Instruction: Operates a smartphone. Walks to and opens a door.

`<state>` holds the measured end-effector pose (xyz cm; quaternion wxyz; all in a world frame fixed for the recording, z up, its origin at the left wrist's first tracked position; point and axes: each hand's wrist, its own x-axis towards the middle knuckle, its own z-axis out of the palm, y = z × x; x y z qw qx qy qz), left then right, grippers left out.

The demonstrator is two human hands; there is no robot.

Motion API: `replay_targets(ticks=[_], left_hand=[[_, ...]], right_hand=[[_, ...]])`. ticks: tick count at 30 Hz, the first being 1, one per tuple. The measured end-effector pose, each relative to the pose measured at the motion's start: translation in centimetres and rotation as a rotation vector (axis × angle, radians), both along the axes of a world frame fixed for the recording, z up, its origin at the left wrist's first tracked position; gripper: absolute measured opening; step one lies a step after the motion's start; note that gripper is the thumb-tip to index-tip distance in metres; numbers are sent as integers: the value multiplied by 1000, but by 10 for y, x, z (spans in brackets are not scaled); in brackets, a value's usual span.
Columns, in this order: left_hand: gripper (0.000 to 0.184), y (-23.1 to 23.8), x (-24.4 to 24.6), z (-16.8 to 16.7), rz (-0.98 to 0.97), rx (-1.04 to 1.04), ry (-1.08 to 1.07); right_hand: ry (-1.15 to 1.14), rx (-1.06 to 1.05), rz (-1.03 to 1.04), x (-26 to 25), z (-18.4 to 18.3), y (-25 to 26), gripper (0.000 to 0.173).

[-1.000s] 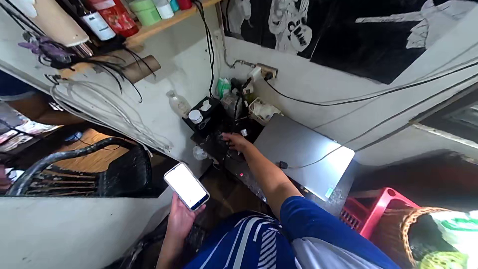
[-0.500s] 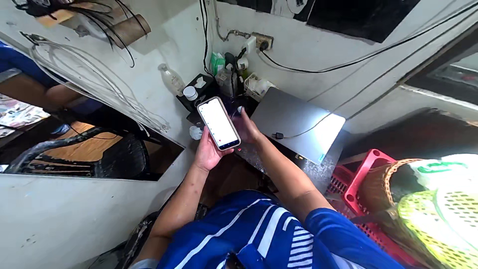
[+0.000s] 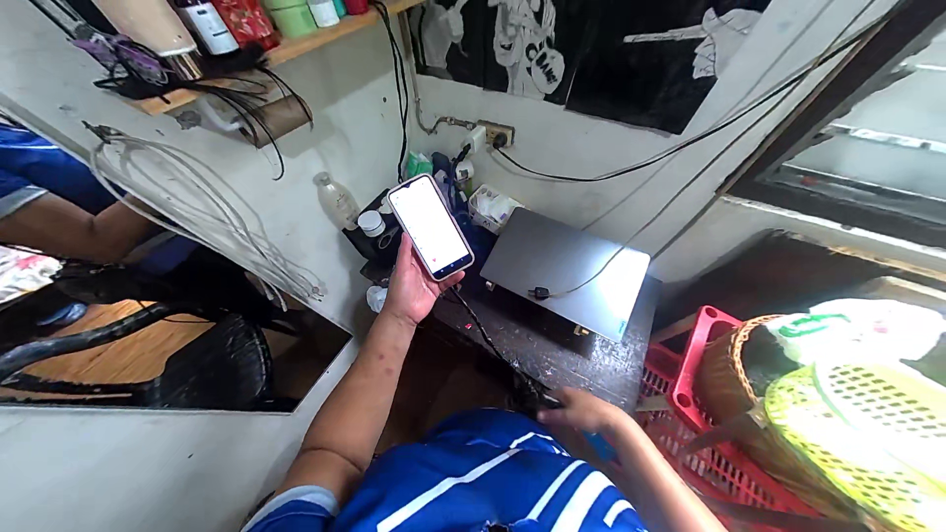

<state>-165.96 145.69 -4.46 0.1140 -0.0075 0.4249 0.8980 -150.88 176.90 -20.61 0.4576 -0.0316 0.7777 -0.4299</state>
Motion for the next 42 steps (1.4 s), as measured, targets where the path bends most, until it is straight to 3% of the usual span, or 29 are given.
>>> replay_targets(ticks=[3,5,7,9,14,19,21,25,27,35,42], left_hand=[[66,-7,-4,1,34,4,-8],[67,-11,-7,-1,36,6,-11],[68,-15,-9,-4,27,-1,-11],[67,-19,-10,-6,25,-15,-1],[67,-24,-9,-12,37,-43,0],[68,-27,-2,-13,58,-52,-10],[68,-27,2,-12,36,-39,7],[67,-24,12,-8,-38,15,43],[66,-20,17,-6,-38,14,48],[57,9,33,0,218,24,-6],[59,17,36,-1,226,8,15]], right_hand=[[-71,148,-56,32,-5,38,36],[-87,19,-270,50,0,55,26],[-46,-139,-464,61,13,66,28],[113,-241,-611,62,29,72,37],[607,-634,-942,39,74,71,23],[846,-973,-792,-3,115,33,27],[853,-887,-716,-18,128,1,22],[873,-520,-468,-50,131,-62,32],[848,-440,-429,-62,130,-87,35],[720,-466,-474,-73,135,-125,25],[571,-580,-510,-69,137,-124,29]])
